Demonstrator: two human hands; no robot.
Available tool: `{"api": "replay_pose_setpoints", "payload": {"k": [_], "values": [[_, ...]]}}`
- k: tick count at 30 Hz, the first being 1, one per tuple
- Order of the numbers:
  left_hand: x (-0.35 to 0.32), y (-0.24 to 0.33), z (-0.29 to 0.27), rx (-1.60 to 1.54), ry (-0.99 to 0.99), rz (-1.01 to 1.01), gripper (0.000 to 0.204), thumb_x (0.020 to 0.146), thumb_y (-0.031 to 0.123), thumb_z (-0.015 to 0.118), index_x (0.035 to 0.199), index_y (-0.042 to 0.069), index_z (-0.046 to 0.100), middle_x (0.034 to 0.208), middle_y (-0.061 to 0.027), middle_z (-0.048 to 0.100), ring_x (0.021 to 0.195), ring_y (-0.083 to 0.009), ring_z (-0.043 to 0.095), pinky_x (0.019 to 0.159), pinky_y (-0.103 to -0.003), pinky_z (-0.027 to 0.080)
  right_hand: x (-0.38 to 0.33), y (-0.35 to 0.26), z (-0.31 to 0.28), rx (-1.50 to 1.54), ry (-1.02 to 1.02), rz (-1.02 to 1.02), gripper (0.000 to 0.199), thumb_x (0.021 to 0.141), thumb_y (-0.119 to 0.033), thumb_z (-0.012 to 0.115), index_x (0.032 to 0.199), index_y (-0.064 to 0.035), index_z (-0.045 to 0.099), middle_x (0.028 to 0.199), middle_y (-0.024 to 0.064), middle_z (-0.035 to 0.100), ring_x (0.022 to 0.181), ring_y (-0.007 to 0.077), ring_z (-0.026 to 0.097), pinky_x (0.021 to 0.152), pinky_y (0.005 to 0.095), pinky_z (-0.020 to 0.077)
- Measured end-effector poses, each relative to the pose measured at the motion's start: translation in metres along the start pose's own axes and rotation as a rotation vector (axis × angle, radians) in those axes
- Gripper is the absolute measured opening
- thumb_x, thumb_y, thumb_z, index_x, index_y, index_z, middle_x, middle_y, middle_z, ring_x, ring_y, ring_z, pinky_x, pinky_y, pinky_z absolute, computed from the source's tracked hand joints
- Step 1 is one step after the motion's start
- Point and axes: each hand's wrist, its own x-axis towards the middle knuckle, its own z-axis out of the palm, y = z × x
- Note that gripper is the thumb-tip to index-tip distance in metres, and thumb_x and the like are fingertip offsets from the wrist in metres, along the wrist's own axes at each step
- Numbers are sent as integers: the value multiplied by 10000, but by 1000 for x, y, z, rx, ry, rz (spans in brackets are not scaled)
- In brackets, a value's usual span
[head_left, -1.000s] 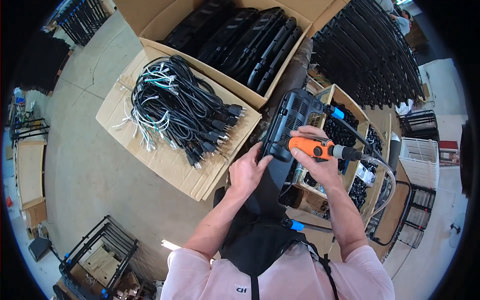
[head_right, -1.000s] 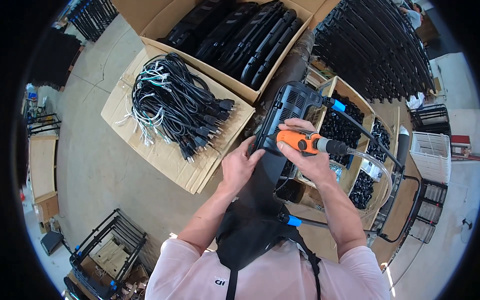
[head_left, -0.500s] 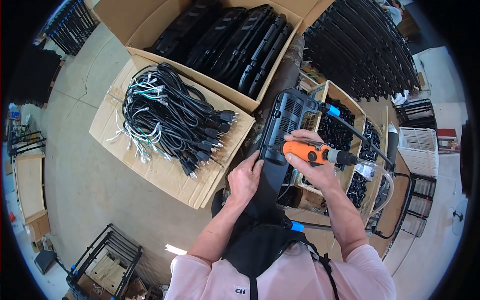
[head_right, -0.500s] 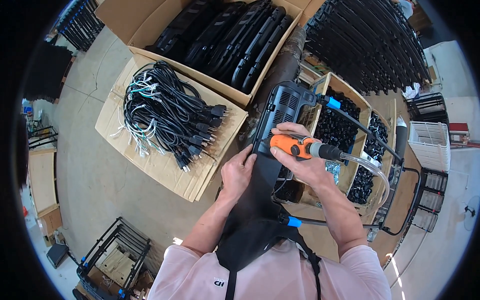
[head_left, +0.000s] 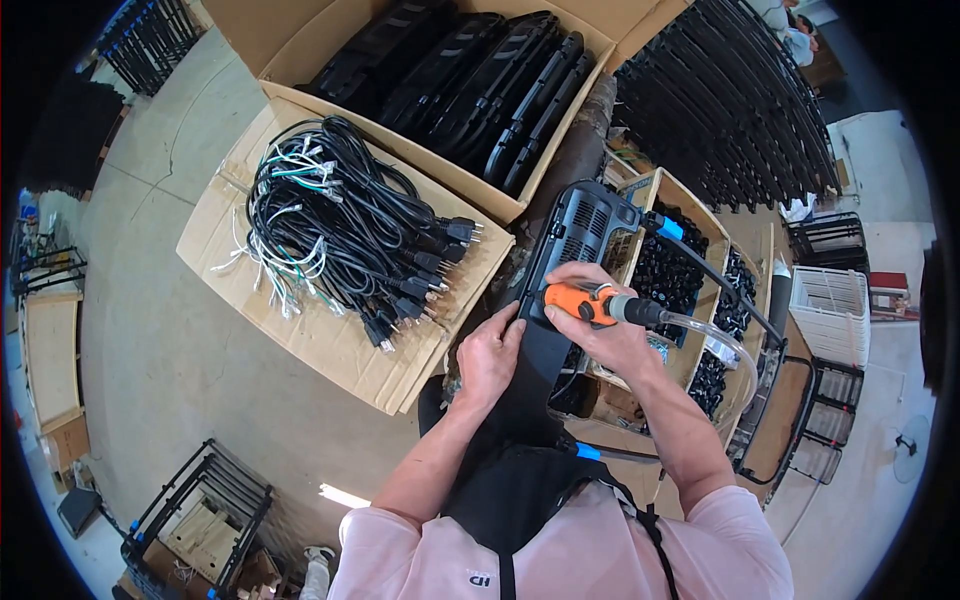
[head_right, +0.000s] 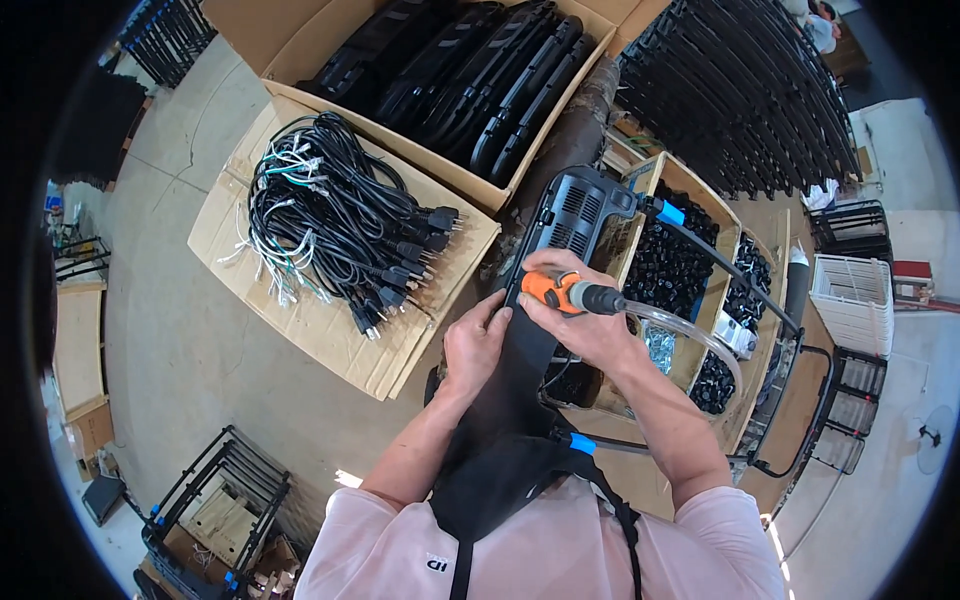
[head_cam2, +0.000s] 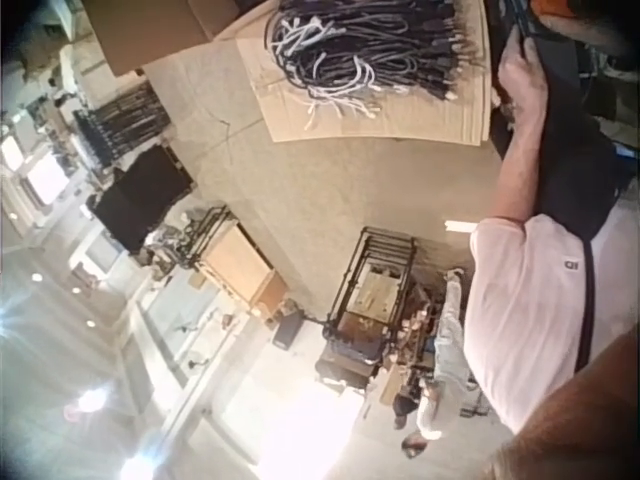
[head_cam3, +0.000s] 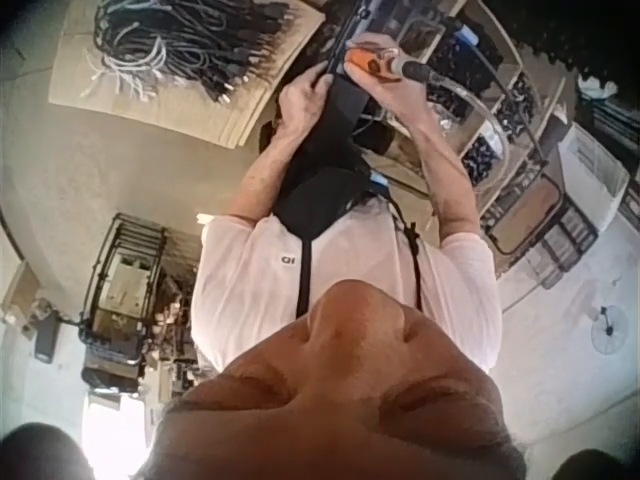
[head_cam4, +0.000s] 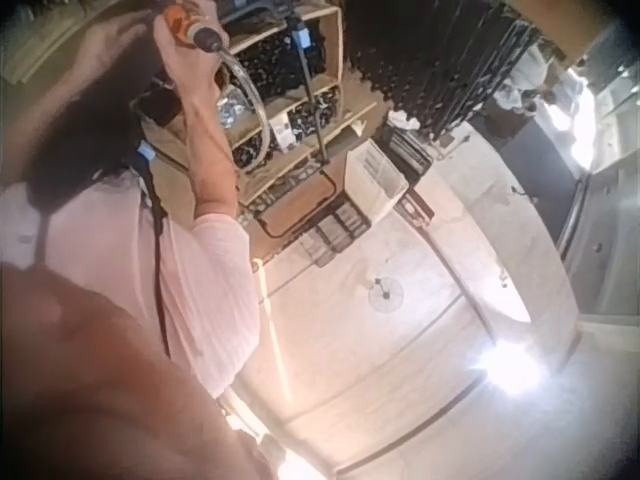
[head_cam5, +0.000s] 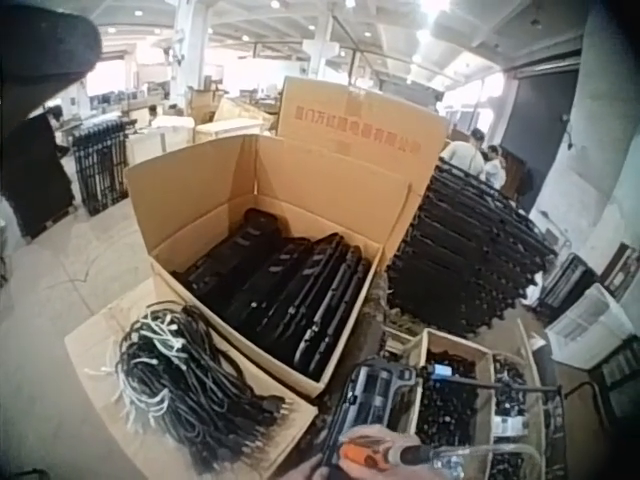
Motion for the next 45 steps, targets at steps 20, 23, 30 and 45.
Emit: {"api": "replay_pose_setpoints", "payload": {"k": [20, 23, 30, 45], "values": [[-19, -3, -14, -562, 4, -279, 277, 1086, 264, 574, 1144, 21, 695, 862, -39, 678, 724, -146, 593, 704, -316, 529, -37, -21, -15, 224, 147, -84, 540, 849, 9, 807, 1342, -14, 589, 1258, 143, 716, 1163, 211, 686, 1044, 366, 544], [-52, 8, -33, -1256, -198, -499, 225, 1125, 200, 446, 1214, 47, 585, 992, -74, 632, 803, -180, 607, 683, -310, 492, -60, -29, -25, 334, 218, -52, 533, 852, 13, 793, 1339, 12, 576, 1257, 180, 716, 1169, 236, 689, 1056, 394, 543], [-120, 9, 0, -1202, -468, -567, 300, 1151, 293, 421, 1263, 42, 542, 1071, -117, 695, 815, -186, 667, 669, -300, 543, -137, -7, -33, 480, 294, 1, 543, 859, -25, 786, 1353, 14, 564, 1216, 192, 728, 1140, 250, 697, 1041, 404, 543], [-219, 12, 69, -1095, -566, -487, 336, 1126, 319, 509, 1258, 46, 656, 918, -13, 688, 734, -111, 584, 664, -266, 496, -280, 44, -64, 594, 285, -34, 535, 870, -8, 769, 1360, 12, 555, 1237, 205, 711, 1145, 258, 694, 1026, 402, 555]]}}
